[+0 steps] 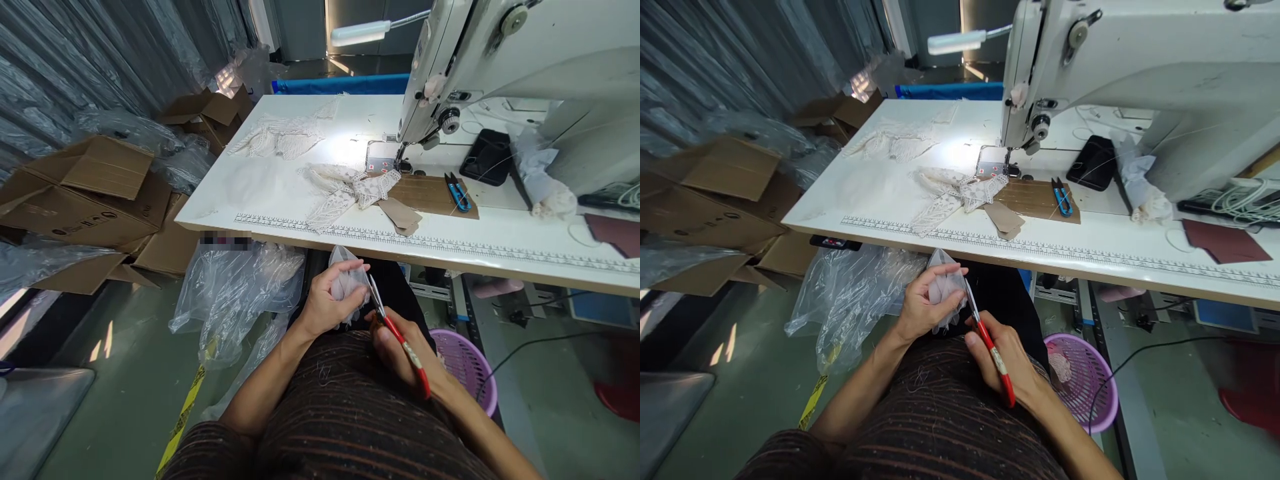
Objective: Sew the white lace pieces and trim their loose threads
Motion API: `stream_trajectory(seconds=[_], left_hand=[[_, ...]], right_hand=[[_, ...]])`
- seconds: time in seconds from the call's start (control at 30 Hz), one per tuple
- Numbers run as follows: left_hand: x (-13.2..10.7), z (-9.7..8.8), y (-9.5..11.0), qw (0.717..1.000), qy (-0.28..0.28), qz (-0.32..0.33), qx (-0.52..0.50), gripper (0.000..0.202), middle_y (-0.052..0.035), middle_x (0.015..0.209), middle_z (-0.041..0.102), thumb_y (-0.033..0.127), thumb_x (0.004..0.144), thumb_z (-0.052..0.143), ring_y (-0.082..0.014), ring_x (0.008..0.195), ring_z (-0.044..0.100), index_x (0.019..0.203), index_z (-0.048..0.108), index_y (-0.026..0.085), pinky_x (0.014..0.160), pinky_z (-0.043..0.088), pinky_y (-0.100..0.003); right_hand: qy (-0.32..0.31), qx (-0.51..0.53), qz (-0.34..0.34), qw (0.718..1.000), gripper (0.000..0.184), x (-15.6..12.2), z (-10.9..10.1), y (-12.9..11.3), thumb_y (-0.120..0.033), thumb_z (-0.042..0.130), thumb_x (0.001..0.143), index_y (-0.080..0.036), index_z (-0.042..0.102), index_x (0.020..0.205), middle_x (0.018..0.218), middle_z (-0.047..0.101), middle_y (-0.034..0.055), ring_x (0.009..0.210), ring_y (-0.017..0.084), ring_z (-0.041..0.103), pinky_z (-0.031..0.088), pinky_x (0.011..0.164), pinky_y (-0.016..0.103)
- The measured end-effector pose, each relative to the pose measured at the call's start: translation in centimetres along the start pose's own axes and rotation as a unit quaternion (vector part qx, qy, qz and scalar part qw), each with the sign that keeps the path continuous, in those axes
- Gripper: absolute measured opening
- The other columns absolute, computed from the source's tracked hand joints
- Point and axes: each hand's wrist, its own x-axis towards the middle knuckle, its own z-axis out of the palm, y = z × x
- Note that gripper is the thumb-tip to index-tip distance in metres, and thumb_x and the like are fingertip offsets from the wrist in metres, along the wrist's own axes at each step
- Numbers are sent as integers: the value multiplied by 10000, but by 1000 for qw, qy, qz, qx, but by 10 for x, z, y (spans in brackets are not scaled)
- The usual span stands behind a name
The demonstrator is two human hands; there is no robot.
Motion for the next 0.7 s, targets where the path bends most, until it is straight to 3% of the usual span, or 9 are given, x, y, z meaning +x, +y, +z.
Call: stream_trajectory(seconds=[0.1,0.2,0.3,0.37,0.53,0.63,0.7], left_hand=[[0,1,2,999,-3,-11,-49,440,-133,1220,700,283,802,753,-219,1001,723,1210,623,182,926,581,-359],[0,3,6,992,-45,-19,-117,423,-150,1246,685,376,854,705,-243,1065,706,1217,627,175,959,561,-368],[0,3,6,987,-75,-32,-140,415,-145,1215,699,442,902,629,-238,1014,720,1226,640,182,916,576,-358],[0,-2,3,991,-57,-36,-112,410,-122,1187,710,411,894,648,-205,921,730,1244,636,199,842,592,-324],[-2,-19,-10,995,31,-12,-89,544,-75,1127,715,290,810,755,-153,913,691,1321,577,236,823,557,-256],[-2,-17,-17,987,13,-80,-140,533,-55,980,733,280,767,794,-138,816,681,1260,611,200,753,539,-242],[0,-10,-21,975,17,-114,-192,484,-44,905,727,281,712,834,-140,790,674,1149,658,169,730,525,-238]], right_hand=[[49,-37,-23,998,422,1,-12,-11,-539,473,951,-217,509,1222,928,670,67,766,206,626,483,706,338],[170,5,-54,984,502,16,-10,-19,-489,599,896,-225,445,1294,1101,653,105,949,243,631,498,826,382],[260,78,-60,960,452,36,-1,-26,-421,684,843,-221,491,1199,906,630,39,714,169,589,502,652,311],[288,122,-57,948,367,46,1,-30,-389,684,840,-219,520,1122,762,571,-14,596,129,516,456,552,268],[270,186,-85,941,392,46,-9,-40,-305,728,804,-233,548,1145,800,607,-8,645,124,553,458,558,248],[228,170,-86,955,386,33,-11,-49,-259,713,825,-244,568,1183,834,641,5,643,122,582,479,549,240],[158,142,-88,973,385,24,-13,-54,-232,709,833,-245,588,1198,882,671,28,671,137,621,509,563,252]])
